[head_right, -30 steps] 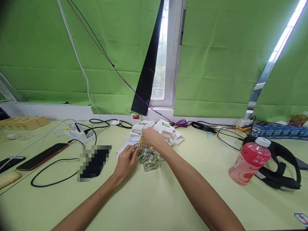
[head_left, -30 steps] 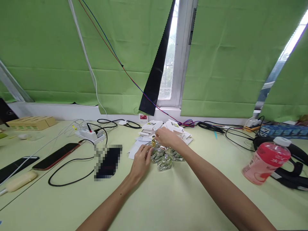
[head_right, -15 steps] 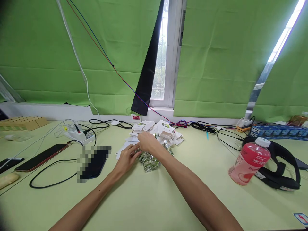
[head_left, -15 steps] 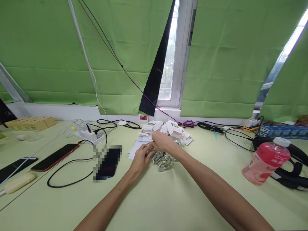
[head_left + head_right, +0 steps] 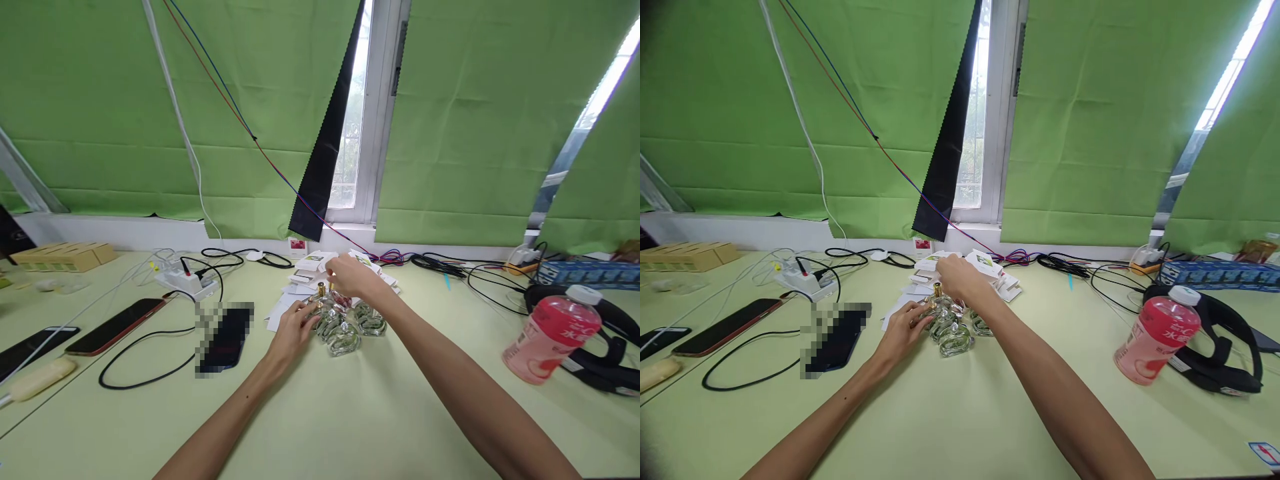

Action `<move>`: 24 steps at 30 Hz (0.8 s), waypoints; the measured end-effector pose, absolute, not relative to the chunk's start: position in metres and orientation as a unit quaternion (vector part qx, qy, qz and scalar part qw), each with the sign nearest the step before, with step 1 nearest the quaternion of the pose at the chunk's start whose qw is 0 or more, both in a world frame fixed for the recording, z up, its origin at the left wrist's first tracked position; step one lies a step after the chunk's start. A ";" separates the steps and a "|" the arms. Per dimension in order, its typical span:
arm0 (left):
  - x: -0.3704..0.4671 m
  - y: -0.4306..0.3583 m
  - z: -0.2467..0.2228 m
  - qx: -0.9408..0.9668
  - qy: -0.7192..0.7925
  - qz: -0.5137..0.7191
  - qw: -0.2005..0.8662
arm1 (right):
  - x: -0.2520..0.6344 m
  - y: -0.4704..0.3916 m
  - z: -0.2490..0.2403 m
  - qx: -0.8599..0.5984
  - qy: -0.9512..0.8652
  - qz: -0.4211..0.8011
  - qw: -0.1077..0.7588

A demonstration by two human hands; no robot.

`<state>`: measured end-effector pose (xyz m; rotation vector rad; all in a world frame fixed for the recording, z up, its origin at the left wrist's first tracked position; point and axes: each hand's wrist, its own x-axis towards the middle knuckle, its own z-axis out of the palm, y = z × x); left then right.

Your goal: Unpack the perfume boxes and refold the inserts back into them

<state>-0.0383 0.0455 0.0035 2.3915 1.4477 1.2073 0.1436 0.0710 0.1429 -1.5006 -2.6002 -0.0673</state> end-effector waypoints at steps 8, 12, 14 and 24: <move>-0.038 0.046 0.001 0.774 0.488 0.397 0.075 | 0.163 0.074 0.097 -0.551 -0.834 0.018 0.019; -0.038 0.042 0.002 0.767 0.493 0.400 0.095 | 0.162 0.076 0.094 -0.547 -0.836 0.024 0.022; -0.038 0.041 0.004 0.764 0.494 0.401 0.104 | 0.160 0.077 0.096 -0.545 -0.838 0.020 0.030; -0.052 0.072 0.009 0.710 0.525 0.437 0.170 | 0.123 0.097 0.103 -0.508 -0.857 0.014 0.087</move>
